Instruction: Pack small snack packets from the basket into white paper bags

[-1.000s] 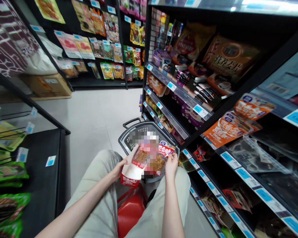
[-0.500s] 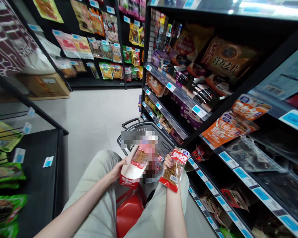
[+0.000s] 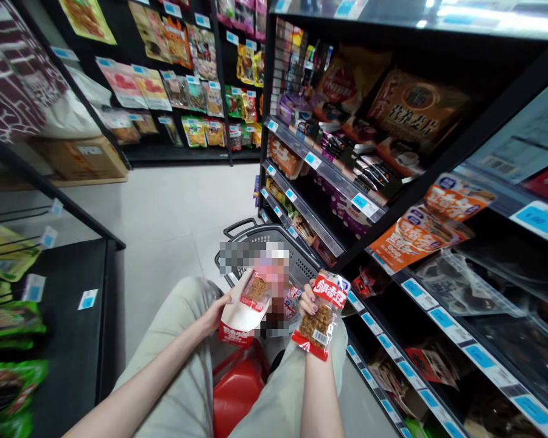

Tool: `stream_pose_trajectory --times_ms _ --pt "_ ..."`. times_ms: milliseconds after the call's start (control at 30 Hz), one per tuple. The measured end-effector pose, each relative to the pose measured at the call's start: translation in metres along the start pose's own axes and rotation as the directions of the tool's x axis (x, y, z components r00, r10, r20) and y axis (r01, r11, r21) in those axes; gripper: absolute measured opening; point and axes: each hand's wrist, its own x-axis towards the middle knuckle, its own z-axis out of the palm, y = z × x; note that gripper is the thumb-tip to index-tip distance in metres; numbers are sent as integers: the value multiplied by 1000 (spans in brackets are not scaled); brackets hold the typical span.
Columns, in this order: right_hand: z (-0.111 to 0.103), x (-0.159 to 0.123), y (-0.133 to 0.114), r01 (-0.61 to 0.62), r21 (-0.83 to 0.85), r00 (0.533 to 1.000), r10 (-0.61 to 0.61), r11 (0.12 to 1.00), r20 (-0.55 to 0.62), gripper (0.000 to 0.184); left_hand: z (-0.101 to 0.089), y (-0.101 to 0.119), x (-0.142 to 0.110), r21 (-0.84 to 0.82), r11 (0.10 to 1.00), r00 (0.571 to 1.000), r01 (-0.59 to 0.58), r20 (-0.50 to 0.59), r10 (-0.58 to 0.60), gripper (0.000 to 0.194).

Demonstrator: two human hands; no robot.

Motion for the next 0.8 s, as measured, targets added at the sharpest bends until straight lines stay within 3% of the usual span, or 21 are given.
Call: stream_pose_trajectory --times_ms 233,433,800 --pt "-9 2 -2 -173 -3 979 172 985 111 13 -5 -3 3 -19 1000 1000 -1 -17 0 66" --pt "-7 3 0 -185 -21 975 186 983 119 14 -7 -5 5 -17 1000 1000 -10 -9 10 67" --pt "20 -7 -2 -196 -93 959 210 976 189 7 -10 -6 5 -11 1000 1000 -16 15 16 64"
